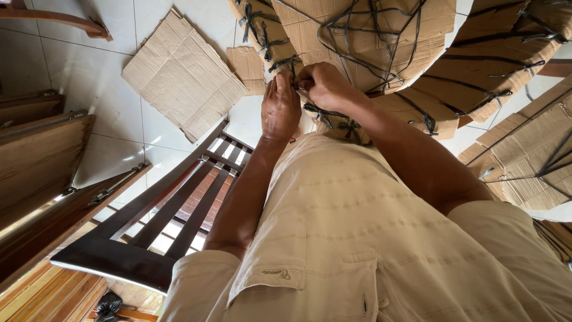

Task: Wrapping curved wooden furniture parts with protective cardboard and securing them with plastic ties.

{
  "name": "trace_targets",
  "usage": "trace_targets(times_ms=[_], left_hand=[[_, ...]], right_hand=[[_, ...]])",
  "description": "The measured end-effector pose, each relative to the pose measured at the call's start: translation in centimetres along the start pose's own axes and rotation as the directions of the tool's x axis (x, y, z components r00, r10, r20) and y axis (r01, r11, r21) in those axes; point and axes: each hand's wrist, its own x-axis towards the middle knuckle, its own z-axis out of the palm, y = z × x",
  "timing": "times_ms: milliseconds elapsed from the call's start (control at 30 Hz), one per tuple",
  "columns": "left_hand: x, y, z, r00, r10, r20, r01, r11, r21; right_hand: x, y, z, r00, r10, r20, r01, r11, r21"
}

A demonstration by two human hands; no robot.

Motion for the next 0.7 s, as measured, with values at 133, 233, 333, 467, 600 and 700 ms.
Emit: trace_targets(times_ms=[133, 233, 333, 467, 600, 700], left_hand=[[0.8, 0.9, -1.7, 0.981, 0.160, -0.109, -0.148, 0.982, 0.116], [0.7, 2.0, -2.7, 0.953, 0.253, -0.165, -0.206, 0.944, 0.257], [0.4, 2.3, -2.7, 0.938, 0.254, -0.236, -0.201, 0.953, 0.226], [0.8, 2.8, -3.5, 0.936, 0.265, -0.230, -0.231, 0.959, 0.167], [1.4, 2.5, -3.6, 0.906, 0.336, -0.259, -0.283, 0.933, 0.223], [1.5, 2.6, -3.8, 0.902, 0.345, -0.261, -0.287, 0.928, 0.236]], right_hand=[[-0.6, -0.7, -1.1, 1.000, -0.003, 0.016, 0.000, 0.988, 0.152], [-0.9, -0.7, -1.2, 0.999, 0.001, 0.048, -0.019, 0.928, 0.372], [-0.6, -0.2, -0.8, 0.999, 0.033, 0.032, -0.045, 0.890, 0.453], [-0.1, 0.7, -0.2, 0.998, 0.047, 0.032, -0.056, 0.875, 0.481], [0.3, 0.8, -0.3, 0.997, 0.061, 0.035, -0.071, 0.866, 0.495], [0.2, 0.8, -0.3, 0.997, 0.065, 0.031, -0.072, 0.855, 0.513]])
